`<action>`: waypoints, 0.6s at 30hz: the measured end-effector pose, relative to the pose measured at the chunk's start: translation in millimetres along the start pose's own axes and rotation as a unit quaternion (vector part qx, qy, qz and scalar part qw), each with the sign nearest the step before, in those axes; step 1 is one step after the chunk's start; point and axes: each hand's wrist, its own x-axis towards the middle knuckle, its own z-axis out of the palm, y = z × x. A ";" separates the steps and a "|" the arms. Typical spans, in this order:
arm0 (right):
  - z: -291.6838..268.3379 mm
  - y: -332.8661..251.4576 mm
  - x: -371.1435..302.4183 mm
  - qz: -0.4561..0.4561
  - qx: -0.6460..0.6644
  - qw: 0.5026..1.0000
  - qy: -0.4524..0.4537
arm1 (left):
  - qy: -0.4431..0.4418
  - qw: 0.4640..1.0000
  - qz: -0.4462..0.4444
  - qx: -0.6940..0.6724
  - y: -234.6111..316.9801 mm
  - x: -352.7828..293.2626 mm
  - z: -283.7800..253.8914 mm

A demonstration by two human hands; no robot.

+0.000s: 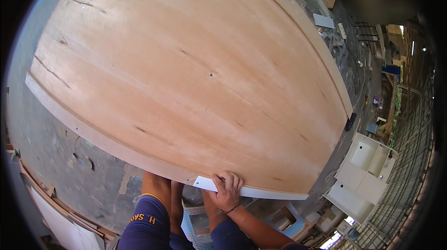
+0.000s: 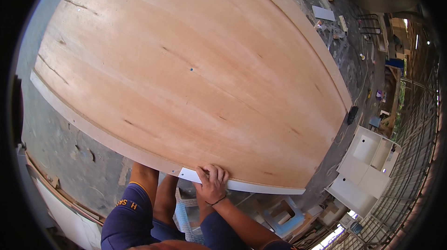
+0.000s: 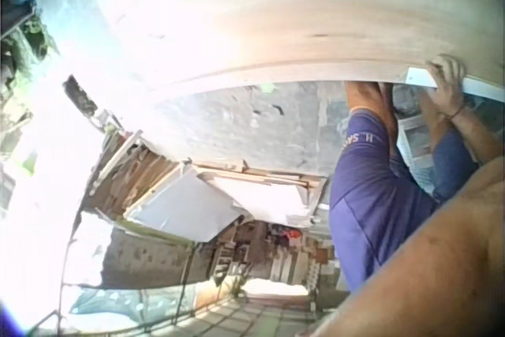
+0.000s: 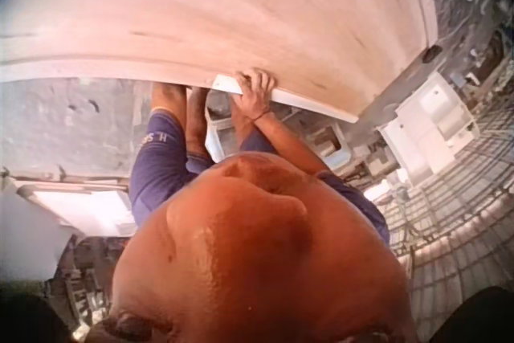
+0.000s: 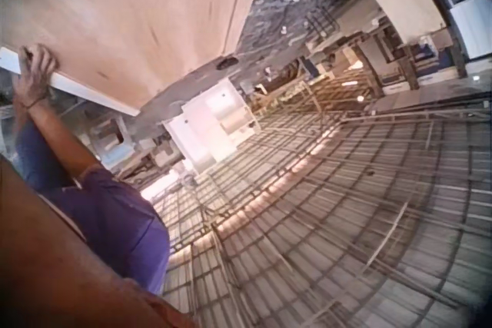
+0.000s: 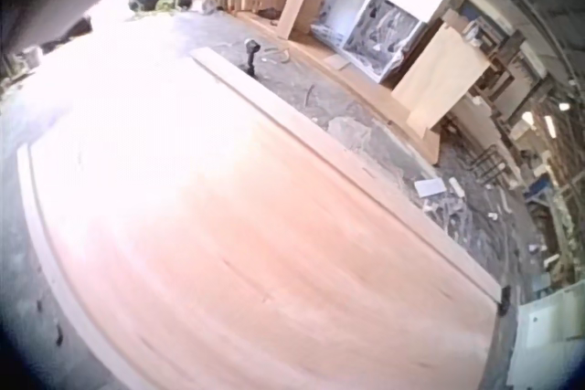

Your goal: The person applies adhesive from a small container onto a flat wooden board and then picks up a larger curved wooden panel to check its fit or placement.

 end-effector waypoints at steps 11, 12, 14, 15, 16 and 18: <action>-89.7 -21.9 18.8 0.017 0.002 0.999 0.040 | -0.111 0.993 0.038 0.002 43.3 65.9 177.2; -102.3 -21.9 22.2 0.008 0.002 0.998 0.056 | -0.122 0.992 0.043 0.003 46.8 66.7 198.1; -131.5 -19.3 37.5 -0.017 0.007 0.996 0.085 | -0.130 0.990 0.063 0.007 60.2 69.4 233.1; -149.8 -16.9 48.9 -0.037 0.002 0.995 0.097 | -0.132 0.989 0.071 0.010 66.1 65.1 247.5; -179.9 -11.6 70.2 -0.064 0.016 0.991 0.118 | -0.135 0.988 0.078 0.010 71.6 55.2 268.4; -206.8 4.2 86.0 -0.079 0.001 0.982 0.172 | -0.128 0.988 0.080 0.033 67.1 29.9 306.7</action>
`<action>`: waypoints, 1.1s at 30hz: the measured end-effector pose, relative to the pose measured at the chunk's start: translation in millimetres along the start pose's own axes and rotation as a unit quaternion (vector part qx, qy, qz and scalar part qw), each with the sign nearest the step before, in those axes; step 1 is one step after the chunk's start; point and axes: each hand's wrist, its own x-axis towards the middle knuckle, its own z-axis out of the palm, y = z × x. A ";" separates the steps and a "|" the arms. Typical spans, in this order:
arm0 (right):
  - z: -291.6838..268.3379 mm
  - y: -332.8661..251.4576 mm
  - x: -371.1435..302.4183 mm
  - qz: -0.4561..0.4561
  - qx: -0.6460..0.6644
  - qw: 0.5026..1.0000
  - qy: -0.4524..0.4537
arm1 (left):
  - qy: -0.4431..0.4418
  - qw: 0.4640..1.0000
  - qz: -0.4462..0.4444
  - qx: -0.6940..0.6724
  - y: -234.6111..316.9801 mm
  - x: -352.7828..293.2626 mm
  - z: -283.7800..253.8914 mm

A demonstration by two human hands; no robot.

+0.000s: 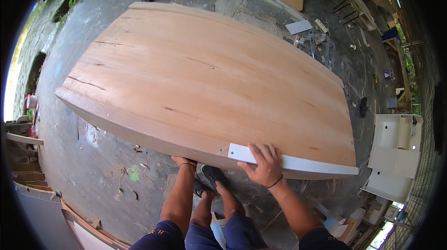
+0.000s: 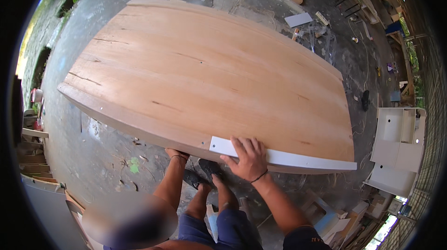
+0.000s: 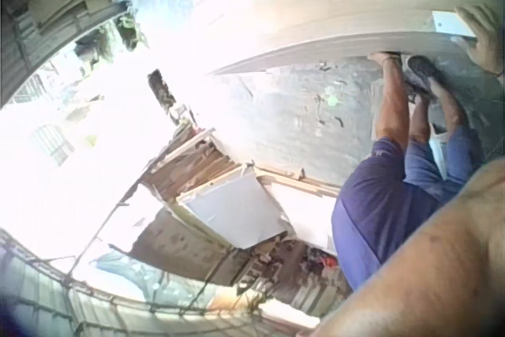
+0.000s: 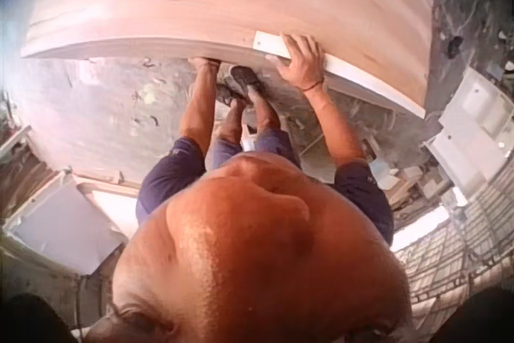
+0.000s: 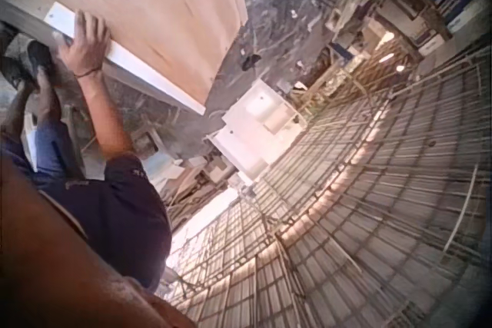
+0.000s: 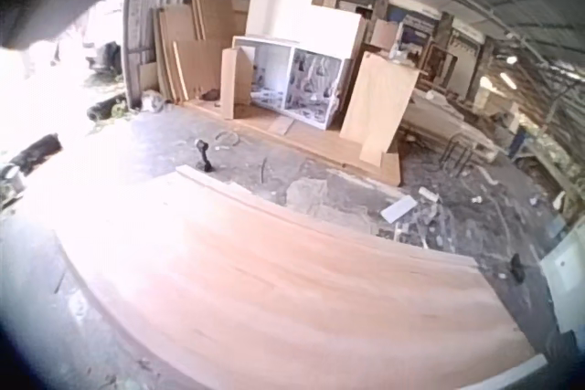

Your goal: The person applies adhesive from a small container onto a flat wooden board and then picks up a larger curved wooden panel to check its fit or placement.

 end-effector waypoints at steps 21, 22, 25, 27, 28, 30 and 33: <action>-107.0 124.4 227.6 0.002 -0.062 0.993 0.098 | 0.030 0.999 -0.011 0.043 33.6 -132.7 202.6; -108.3 132.8 238.2 0.008 -0.064 0.994 0.091 | 0.031 0.998 -0.017 0.047 32.2 -136.4 213.7; -118.3 142.3 267.2 0.031 -0.053 0.996 0.065 | 0.045 0.994 -0.017 0.097 36.9 -139.6 232.9; -125.0 152.9 286.5 0.046 -0.029 0.998 0.033 | 0.075 0.982 -0.002 0.172 35.3 -139.0 238.8; -123.7 154.9 295.2 0.060 -0.028 0.998 0.007 | 0.066 0.981 0.004 0.181 37.2 -140.8 233.8; -129.6 163.3 312.9 0.091 -0.048 0.994 -0.028 | 0.025 0.979 0.008 0.202 42.3 -140.1 236.7; -133.1 188.0 336.0 0.104 -0.056 0.992 -0.040 | -0.024 0.956 0.003 0.292 53.4 -142.6 255.2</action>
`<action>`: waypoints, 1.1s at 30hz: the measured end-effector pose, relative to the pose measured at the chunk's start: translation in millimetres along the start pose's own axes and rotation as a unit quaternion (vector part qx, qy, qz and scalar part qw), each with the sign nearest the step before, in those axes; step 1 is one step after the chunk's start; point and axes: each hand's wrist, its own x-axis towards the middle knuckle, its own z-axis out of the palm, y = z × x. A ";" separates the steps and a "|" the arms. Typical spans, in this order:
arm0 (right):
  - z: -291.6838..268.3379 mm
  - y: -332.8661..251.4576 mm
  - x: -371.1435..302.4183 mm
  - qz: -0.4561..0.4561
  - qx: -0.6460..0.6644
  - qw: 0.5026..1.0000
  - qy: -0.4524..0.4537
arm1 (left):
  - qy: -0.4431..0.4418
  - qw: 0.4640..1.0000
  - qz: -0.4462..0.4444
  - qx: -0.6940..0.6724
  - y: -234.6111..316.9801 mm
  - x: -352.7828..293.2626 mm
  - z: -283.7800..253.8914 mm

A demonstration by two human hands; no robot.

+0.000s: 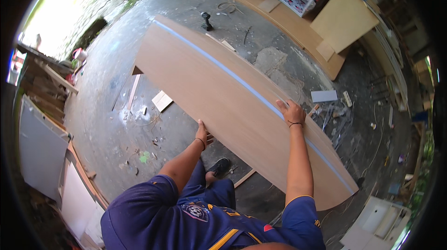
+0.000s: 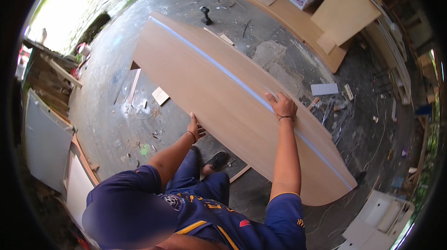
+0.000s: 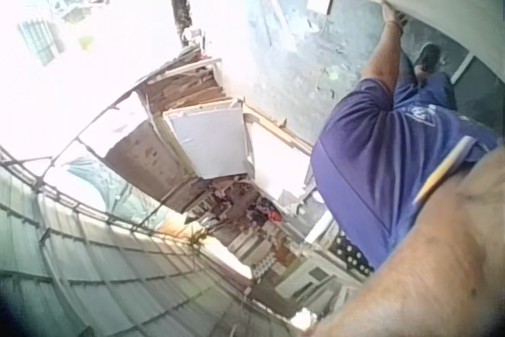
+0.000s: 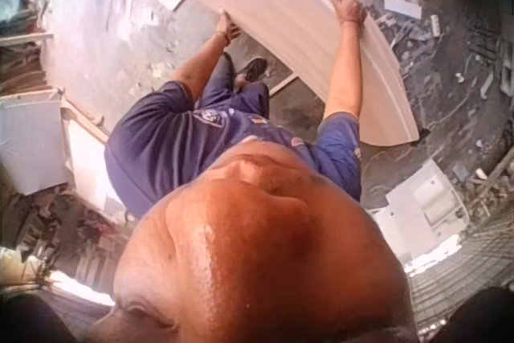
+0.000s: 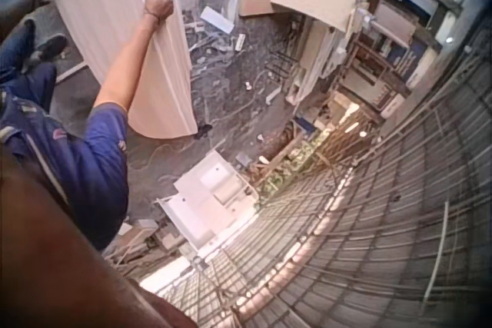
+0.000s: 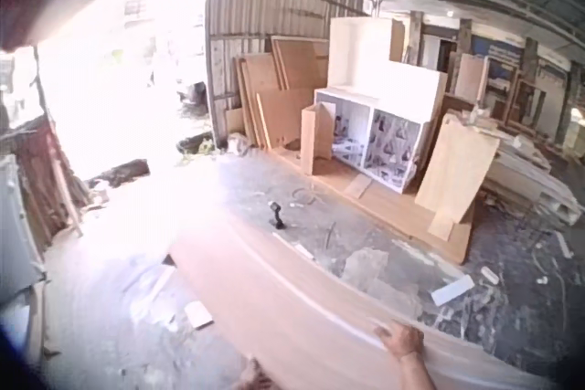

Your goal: The person applies adhesive from a small container onto a flat wooden board and then picks up a larger curved wooden panel to check its fit or placement.

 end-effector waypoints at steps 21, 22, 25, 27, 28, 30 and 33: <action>-20.3 30.9 51.8 0.072 0.080 0.985 -0.136 | 0.112 0.964 0.035 -0.239 94.1 29.4 39.6; -19.4 29.9 47.1 0.070 0.083 0.985 -0.132 | 0.161 0.956 0.044 -0.243 91.5 38.5 37.4; -15.5 31.4 45.8 0.057 0.096 0.986 -0.124 | 0.274 0.941 0.035 -0.194 86.2 46.6 41.1; -14.5 33.7 40.6 0.053 0.110 0.984 -0.129 | 0.352 0.921 -0.015 -0.167 88.9 43.5 47.2; -12.6 33.2 39.2 0.049 0.109 0.985 -0.127 | 0.390 0.907 -0.041 -0.155 89.7 41.7 49.6; -17.2 38.4 37.2 0.047 0.173 0.972 -0.155 | 0.402 0.903 -0.055 -0.140 87.8 41.6 45.0; -27.5 63.8 44.3 0.085 0.210 0.952 -0.208 | 0.404 0.900 -0.067 -0.153 84.6 41.2 42.8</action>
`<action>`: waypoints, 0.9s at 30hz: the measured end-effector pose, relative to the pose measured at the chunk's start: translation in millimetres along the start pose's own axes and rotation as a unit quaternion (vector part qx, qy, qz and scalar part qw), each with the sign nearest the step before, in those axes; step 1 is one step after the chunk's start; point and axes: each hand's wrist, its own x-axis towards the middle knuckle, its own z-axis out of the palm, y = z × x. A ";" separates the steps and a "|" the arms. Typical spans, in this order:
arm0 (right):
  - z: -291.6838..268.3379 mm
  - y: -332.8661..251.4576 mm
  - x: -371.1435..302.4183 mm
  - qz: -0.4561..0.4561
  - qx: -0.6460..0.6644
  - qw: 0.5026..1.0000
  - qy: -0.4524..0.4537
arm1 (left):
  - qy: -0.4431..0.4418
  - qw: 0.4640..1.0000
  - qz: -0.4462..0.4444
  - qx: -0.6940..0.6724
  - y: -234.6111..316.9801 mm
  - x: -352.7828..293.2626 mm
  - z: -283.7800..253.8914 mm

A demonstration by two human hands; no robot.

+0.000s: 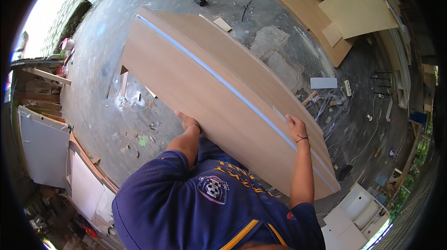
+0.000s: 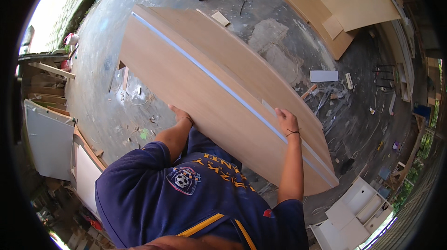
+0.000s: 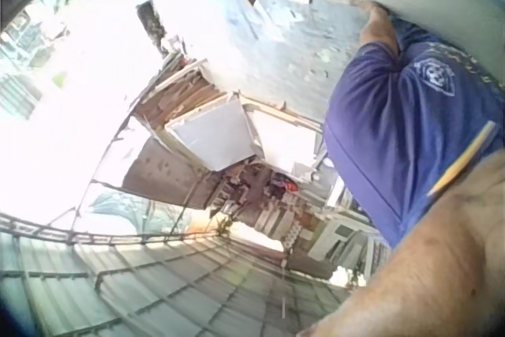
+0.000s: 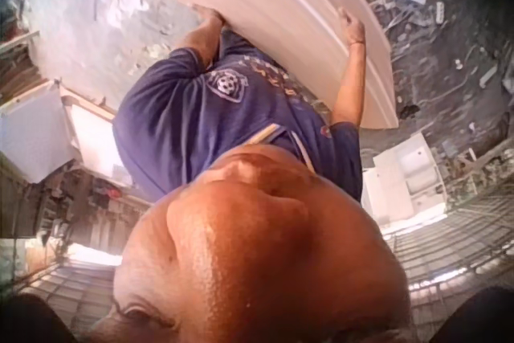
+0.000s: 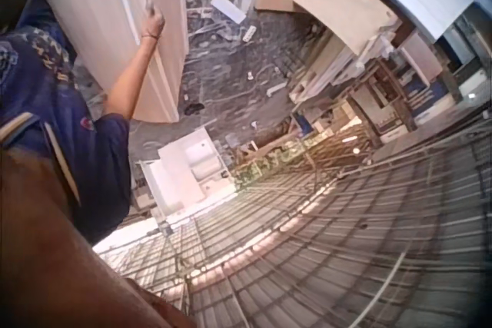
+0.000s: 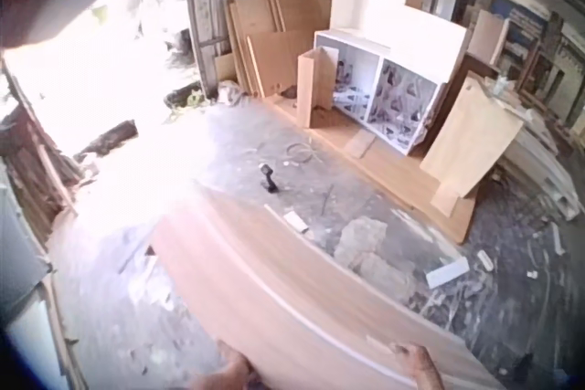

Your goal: The person applies adhesive from a small container onto a flat wooden board and then picks up a larger curved wooden panel to check its fit or placement.

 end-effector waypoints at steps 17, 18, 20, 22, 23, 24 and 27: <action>-41.3 70.3 -4.5 0.107 -0.120 0.986 0.047 | 0.018 0.998 0.019 0.059 17.4 -43.3 14.6; -40.0 71.2 -5.7 0.090 -0.121 0.987 0.060 | 0.020 0.998 0.018 0.063 15.9 -38.7 14.4; -37.3 73.0 -8.0 0.097 -0.116 0.986 0.067 | 0.017 0.998 0.017 0.060 13.6 -33.7 13.9; -36.0 74.0 -8.0 0.102 -0.119 0.985 0.072 | 0.010 0.999 0.018 0.045 10.6 -31.0 14.1; -36.0 74.8 -7.3 0.105 -0.124 0.984 0.074 | 0.006 0.999 0.028 0.043 9.5 -29.4 14.9; -36.0 75.4 -6.2 0.108 -0.128 0.983 0.077 | 0.002 0.998 0.039 0.041 8.5 -28.1 15.9; -35.0 88.6 -0.3 0.171 -0.140 0.971 0.085 | -0.006 0.996 0.043 0.080 3.5 -19.1 26.3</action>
